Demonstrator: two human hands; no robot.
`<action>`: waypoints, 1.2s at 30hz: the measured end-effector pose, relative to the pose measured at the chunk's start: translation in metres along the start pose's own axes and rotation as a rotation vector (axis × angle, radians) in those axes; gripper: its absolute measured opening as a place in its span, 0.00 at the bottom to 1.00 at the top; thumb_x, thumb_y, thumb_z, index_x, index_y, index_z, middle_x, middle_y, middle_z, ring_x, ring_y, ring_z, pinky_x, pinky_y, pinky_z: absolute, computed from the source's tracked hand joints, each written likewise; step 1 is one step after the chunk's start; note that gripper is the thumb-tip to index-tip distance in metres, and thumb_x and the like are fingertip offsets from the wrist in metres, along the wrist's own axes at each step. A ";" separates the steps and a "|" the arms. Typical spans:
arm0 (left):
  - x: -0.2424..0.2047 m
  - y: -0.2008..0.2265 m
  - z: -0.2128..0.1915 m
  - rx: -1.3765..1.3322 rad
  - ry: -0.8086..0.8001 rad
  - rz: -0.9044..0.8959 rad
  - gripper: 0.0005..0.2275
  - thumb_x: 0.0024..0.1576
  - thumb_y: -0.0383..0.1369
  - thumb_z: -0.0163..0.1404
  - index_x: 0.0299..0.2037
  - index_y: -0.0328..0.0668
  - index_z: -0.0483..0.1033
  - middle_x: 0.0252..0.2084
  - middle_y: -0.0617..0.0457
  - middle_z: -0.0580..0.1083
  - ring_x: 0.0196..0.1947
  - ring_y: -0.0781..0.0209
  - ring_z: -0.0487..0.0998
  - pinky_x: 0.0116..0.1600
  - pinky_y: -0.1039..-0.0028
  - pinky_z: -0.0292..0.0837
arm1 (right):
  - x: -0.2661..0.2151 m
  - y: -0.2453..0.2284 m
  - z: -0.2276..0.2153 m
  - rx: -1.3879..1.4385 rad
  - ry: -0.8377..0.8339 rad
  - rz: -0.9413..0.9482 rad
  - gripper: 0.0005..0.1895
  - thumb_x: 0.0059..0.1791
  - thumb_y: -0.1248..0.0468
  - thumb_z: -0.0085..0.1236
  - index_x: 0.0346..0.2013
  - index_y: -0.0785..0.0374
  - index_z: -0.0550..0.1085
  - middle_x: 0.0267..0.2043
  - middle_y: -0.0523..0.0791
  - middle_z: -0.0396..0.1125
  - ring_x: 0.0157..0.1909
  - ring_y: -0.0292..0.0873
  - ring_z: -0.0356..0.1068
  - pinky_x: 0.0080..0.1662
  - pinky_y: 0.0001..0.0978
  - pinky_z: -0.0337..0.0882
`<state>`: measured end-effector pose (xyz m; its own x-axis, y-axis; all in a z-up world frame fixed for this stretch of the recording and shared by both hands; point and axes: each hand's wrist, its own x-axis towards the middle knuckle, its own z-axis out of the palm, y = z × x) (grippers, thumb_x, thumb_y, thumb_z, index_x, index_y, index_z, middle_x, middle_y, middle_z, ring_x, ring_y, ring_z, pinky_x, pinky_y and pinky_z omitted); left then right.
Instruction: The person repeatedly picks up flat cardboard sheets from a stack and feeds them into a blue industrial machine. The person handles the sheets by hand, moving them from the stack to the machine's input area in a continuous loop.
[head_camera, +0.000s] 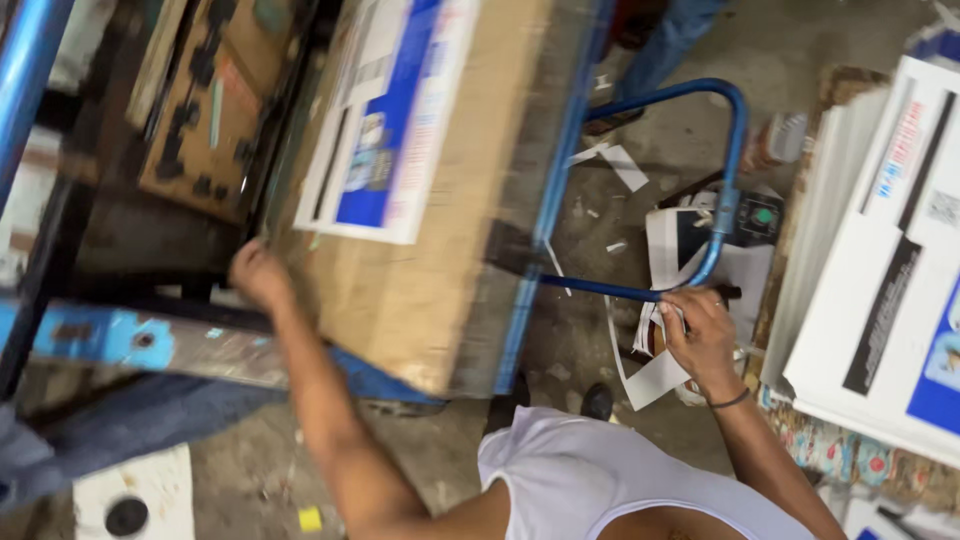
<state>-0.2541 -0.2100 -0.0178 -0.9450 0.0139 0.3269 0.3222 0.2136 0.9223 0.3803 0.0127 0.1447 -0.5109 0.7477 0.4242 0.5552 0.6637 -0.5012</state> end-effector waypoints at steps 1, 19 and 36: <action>0.001 0.023 -0.028 -0.123 0.042 0.007 0.09 0.60 0.26 0.49 0.47 0.36 0.81 0.41 0.42 0.79 0.36 0.53 0.80 0.39 0.65 0.81 | -0.017 0.011 0.001 0.067 -0.017 0.075 0.06 0.49 0.68 0.63 0.41 0.65 0.79 0.41 0.49 0.73 0.44 0.50 0.73 0.46 0.40 0.72; -0.404 0.248 0.108 -0.342 -1.062 -0.040 0.17 0.64 0.26 0.37 0.54 0.34 0.79 0.55 0.44 0.78 0.58 0.52 0.77 0.68 0.62 0.68 | -0.202 0.313 -0.205 -0.609 -0.107 0.407 0.07 0.54 0.66 0.49 0.43 0.58 0.75 0.42 0.51 0.73 0.42 0.56 0.73 0.46 0.47 0.73; -0.623 0.467 0.166 -0.231 -1.426 0.441 0.30 0.59 0.33 0.52 0.71 0.35 0.59 0.27 0.33 0.75 0.29 0.32 0.79 0.37 0.51 0.73 | -0.223 0.210 -0.162 -0.384 0.177 0.222 0.32 0.57 0.52 0.53 0.72 0.66 0.63 0.74 0.57 0.59 0.78 0.58 0.55 0.75 0.61 0.46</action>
<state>0.4751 0.0435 0.1747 0.0086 0.9719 0.2352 0.4602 -0.2126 0.8620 0.7172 -0.0109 0.0670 -0.2516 0.8423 0.4767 0.8578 0.4221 -0.2932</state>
